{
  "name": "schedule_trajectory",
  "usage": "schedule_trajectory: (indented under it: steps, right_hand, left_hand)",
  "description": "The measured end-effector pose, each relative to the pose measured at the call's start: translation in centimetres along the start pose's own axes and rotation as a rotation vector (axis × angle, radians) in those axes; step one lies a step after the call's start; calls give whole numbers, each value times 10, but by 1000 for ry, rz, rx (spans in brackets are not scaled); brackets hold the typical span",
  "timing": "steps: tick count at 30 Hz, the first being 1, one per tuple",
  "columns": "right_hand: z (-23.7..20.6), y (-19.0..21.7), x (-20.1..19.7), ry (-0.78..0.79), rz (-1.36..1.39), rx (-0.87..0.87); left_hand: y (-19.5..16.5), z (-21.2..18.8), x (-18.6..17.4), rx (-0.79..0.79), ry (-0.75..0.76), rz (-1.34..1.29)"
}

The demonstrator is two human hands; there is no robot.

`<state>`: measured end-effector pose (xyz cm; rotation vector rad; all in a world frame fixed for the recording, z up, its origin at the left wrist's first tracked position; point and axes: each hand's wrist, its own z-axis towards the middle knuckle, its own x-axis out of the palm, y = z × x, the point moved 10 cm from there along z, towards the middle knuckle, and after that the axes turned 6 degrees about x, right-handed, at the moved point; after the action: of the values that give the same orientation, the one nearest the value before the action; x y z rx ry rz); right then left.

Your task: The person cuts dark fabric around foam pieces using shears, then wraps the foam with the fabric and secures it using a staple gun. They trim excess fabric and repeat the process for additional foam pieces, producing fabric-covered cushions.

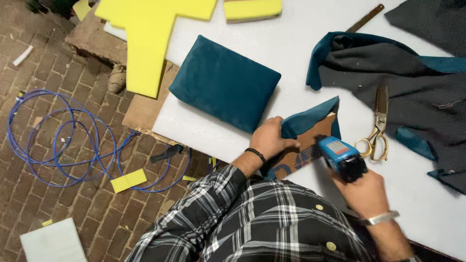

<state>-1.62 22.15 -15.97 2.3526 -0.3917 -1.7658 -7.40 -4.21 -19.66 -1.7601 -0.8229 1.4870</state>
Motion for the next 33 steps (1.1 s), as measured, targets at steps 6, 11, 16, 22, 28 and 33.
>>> schedule_trajectory:
  steps: [6,11,16,22,28,33]
  right_hand:
    - [-39,-144,-1,-159,209,195]
    - [-33,-228,12,-160,-84,434]
    - [-15,-197,-37,-461,18,145]
    - [67,-133,-27,-241,81,-27]
    - [125,-140,-6,81,35,93]
    - [135,-163,4,323,55,255]
  left_hand:
    - [39,-7,22,-171,-64,-401]
    - [52,-26,70,-309,-330,-988]
    - [41,-57,152,-589,115,-858]
    - [-29,-52,117,-70,127,-129]
    - [-127,-16,117,481,-70,250]
    - [-113,12,167,330,174,442]
